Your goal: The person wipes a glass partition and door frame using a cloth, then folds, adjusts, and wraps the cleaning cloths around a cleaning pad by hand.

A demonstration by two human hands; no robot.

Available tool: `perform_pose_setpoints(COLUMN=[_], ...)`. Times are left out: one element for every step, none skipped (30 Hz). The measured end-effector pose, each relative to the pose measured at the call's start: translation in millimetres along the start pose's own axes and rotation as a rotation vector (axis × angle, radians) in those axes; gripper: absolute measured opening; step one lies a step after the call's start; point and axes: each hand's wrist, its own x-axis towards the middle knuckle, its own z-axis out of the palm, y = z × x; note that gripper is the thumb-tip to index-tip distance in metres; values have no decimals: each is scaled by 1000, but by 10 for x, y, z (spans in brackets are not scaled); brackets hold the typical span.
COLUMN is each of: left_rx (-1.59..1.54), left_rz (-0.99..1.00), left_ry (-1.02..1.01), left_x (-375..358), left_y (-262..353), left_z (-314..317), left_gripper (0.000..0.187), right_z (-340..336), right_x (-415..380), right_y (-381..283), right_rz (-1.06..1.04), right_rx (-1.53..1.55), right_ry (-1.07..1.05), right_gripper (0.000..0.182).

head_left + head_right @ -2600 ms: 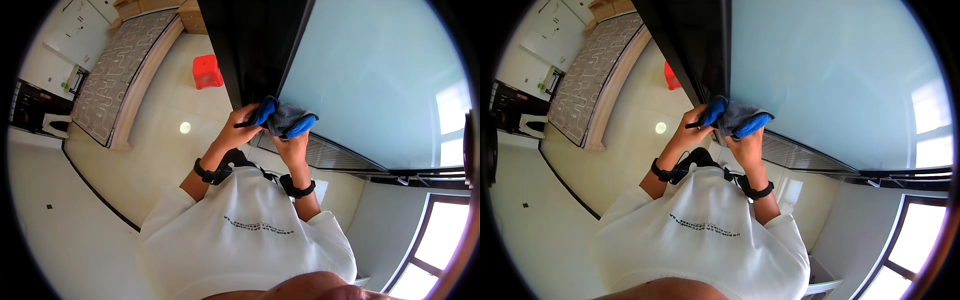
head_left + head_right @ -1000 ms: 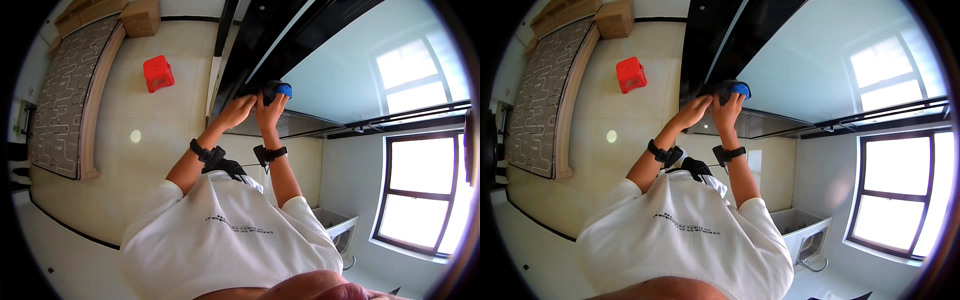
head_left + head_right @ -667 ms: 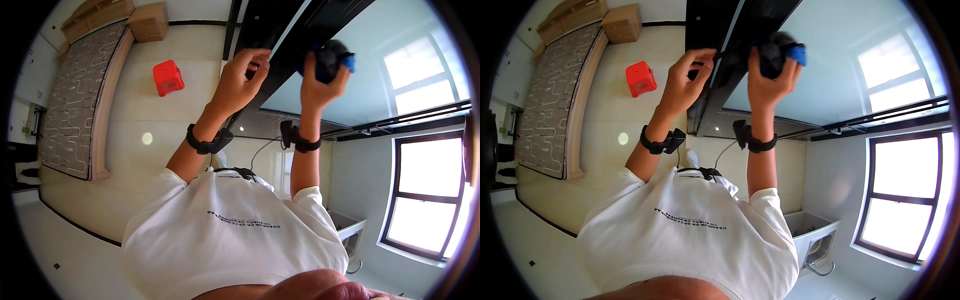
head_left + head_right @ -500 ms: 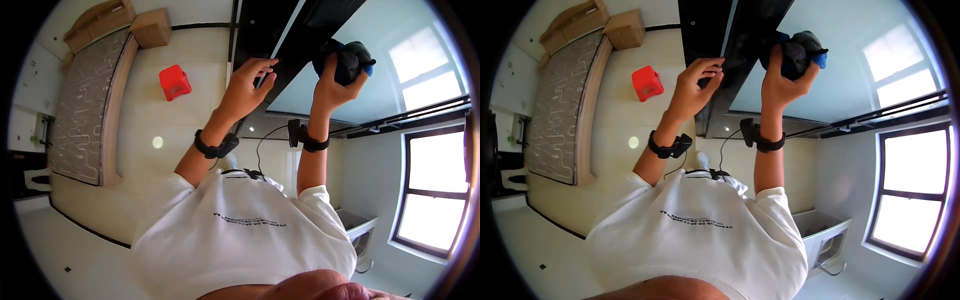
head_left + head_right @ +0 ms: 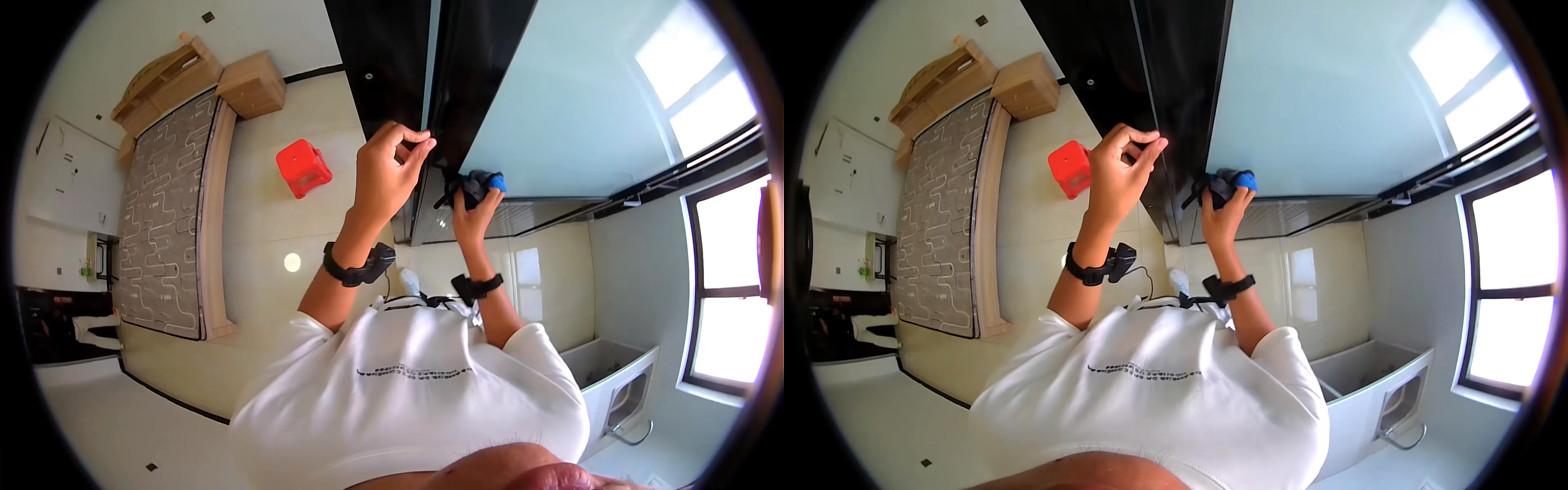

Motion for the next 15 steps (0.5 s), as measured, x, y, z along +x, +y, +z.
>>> perform_pose_setpoints(left_rx=[13,-38,-83,-108,-109,-74,-47,-65,-69,-79,-74,-80,-133,-172,-176], left_rz=[7,-18,-40,-34,-34,-66,-107,-107,-111,-81,-38,-47,20,114,105], left_ry=[10,12,17,11,12,-19,-39,-36,-28,-21,-27,-17,68,119,142], left_x=[17,-9,-22,-29,-21,-22,-51,-56,-68,-109,-105,-112,-152,-125,-122], left_y=[-7,-20,-44,-66,-50,-11,4,-18,-18,-21,-16,-19,-30,-54,-34], left_z=[-14,5,11,38,1,-28,-56,-70,-75,-77,-36,-21,0,-36,-12], left_gripper=[12,11,10,9,9,8,7,6,6,6,7,7,10,14,14], right_z=[39,39,50,31,15,-2,11,41,61,83,76,124,164,233,271], right_x=[54,55,111,228,356,552,732,804,875,973,1107,1146,1143,1122,1111], right_y=[-119,-162,-291,-507,-777,-1122,-1418,-1526,-1610,-1703,-1759,-1874,-1857,-1813,-1742], right_rz=[151,110,109,54,-3,-127,-256,-316,-380,-438,-490,-526,-538,-558,-589], right_rx=[216,190,196,234,264,222,174,185,193,132,83,79,71,48,27], right_ry=[18,35,35,27,21,69,103,133,155,168,199,230,185,256,306], right_gripper=[45,42,42,41,40,39,39,40,41,43,44,37,37,40,44])
